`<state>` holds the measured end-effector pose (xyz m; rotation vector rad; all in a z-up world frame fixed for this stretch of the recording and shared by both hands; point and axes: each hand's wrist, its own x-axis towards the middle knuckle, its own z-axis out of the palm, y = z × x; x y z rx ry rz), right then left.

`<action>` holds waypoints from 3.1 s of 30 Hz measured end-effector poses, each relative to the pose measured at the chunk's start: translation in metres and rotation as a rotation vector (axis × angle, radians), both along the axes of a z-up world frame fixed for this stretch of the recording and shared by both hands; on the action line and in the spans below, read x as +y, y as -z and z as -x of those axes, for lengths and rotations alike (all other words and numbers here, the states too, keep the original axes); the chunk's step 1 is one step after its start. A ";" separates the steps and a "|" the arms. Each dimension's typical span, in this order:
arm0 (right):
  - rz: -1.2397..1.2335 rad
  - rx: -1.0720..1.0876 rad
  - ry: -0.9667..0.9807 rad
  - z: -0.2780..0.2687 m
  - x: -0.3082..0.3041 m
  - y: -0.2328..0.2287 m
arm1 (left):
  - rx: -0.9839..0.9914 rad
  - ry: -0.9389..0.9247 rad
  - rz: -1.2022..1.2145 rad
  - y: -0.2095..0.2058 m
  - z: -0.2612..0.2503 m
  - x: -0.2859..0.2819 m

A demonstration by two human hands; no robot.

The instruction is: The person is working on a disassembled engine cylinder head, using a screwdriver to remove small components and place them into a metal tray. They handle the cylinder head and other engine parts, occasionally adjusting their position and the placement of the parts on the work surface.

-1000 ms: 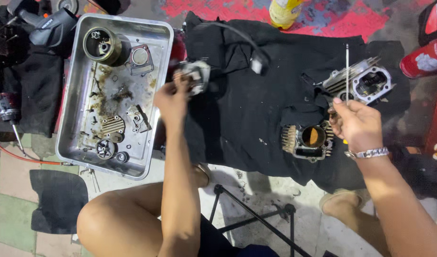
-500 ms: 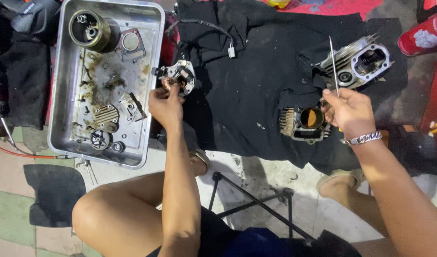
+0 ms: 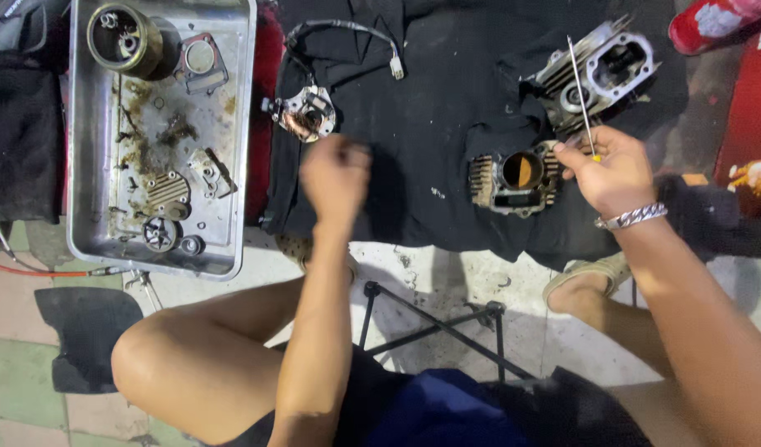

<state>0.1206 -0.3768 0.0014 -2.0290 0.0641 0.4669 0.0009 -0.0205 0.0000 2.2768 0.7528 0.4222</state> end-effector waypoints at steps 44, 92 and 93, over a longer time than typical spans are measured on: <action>-0.172 -0.116 -0.052 0.040 -0.067 -0.093 | 0.321 0.438 0.770 0.063 0.049 -0.110; -0.017 0.132 0.086 0.022 -0.037 -0.029 | 0.529 0.640 0.040 -0.025 -0.017 -0.100; 0.006 0.140 0.073 0.024 -0.033 -0.033 | 0.511 0.591 0.001 -0.024 -0.032 -0.092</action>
